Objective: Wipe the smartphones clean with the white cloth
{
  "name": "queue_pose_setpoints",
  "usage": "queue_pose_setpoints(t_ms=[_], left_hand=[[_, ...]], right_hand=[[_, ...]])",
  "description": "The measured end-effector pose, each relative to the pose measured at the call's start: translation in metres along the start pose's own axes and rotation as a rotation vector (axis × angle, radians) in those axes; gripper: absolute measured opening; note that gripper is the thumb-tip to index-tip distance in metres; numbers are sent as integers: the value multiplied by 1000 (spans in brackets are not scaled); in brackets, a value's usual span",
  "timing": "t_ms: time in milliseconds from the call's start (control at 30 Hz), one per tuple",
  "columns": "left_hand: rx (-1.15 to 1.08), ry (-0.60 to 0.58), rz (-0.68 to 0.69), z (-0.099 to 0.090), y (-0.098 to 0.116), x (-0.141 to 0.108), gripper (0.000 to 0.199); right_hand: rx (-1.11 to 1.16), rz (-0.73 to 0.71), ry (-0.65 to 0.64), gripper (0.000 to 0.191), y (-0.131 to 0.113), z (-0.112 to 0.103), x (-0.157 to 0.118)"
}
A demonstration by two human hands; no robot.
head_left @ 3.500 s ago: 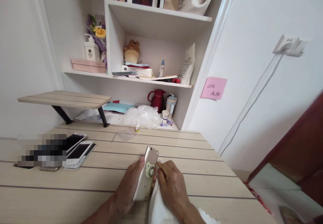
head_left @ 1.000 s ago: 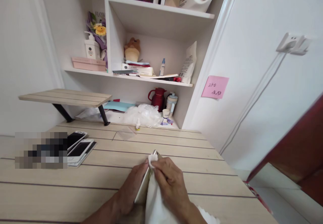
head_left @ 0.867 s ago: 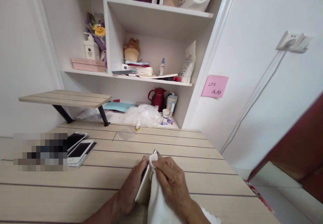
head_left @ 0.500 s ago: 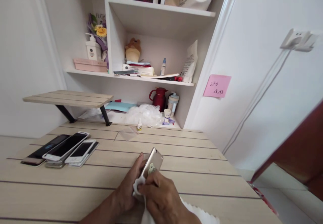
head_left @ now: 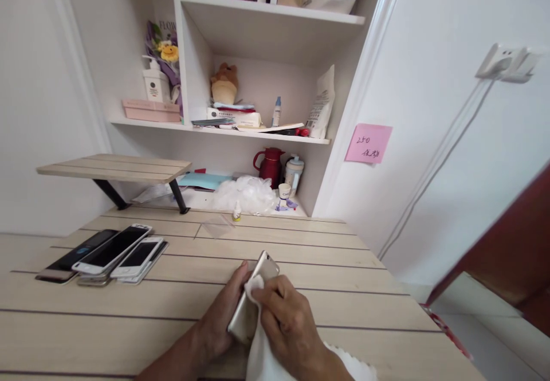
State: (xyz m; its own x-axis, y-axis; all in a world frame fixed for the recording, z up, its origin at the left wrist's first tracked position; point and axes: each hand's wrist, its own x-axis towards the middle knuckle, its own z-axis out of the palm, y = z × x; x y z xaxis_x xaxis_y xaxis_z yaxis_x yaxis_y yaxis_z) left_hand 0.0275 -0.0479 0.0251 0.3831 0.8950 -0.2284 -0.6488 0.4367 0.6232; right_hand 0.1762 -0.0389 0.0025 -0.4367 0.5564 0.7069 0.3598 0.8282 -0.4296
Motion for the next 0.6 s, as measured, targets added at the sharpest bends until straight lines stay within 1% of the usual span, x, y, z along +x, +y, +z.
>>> queue_pose_setpoints(t_ms=[67, 100, 200, 267, 333, 400, 433, 467, 500, 600], left_hand=[[-6, -17, -13, -1, -1, 1, 40], [-7, -16, -15, -2, -1, 2, 40], [-13, 23, -6, -4, -1, 3, 41], [-8, 46, 10, -3, 0, 3, 40], [-1, 44, 21, -1, 0, 2, 40], [0, 20, 0, 1, 0, 1, 41], [-3, 11, -15, 1, 0, 1, 42], [-2, 15, -25, 1, 0, 1, 42], [3, 35, -24, -1, 0, 1, 43], [26, 144, 26, -5, 2, 1, 44]], right_hand=[[-29, 38, 76, 33, 0, 0, 0], [-31, 42, 70, 33, -1, 0, 0], [-22, 2, -68, 31, -1, 1, -2], [-25, 3, -88, 30, 0, 2, -4], [-34, 26, -26, 32, 1, 4, -5], [-39, 51, 46, 35, 0, 5, -6], [-36, 55, 60, 35, -1, 5, -5], [-22, 47, 49, 35, -3, 5, -5], [2, 24, 13, 34, -5, 5, -4], [65, -103, -163, 29, -13, 4, -2]])
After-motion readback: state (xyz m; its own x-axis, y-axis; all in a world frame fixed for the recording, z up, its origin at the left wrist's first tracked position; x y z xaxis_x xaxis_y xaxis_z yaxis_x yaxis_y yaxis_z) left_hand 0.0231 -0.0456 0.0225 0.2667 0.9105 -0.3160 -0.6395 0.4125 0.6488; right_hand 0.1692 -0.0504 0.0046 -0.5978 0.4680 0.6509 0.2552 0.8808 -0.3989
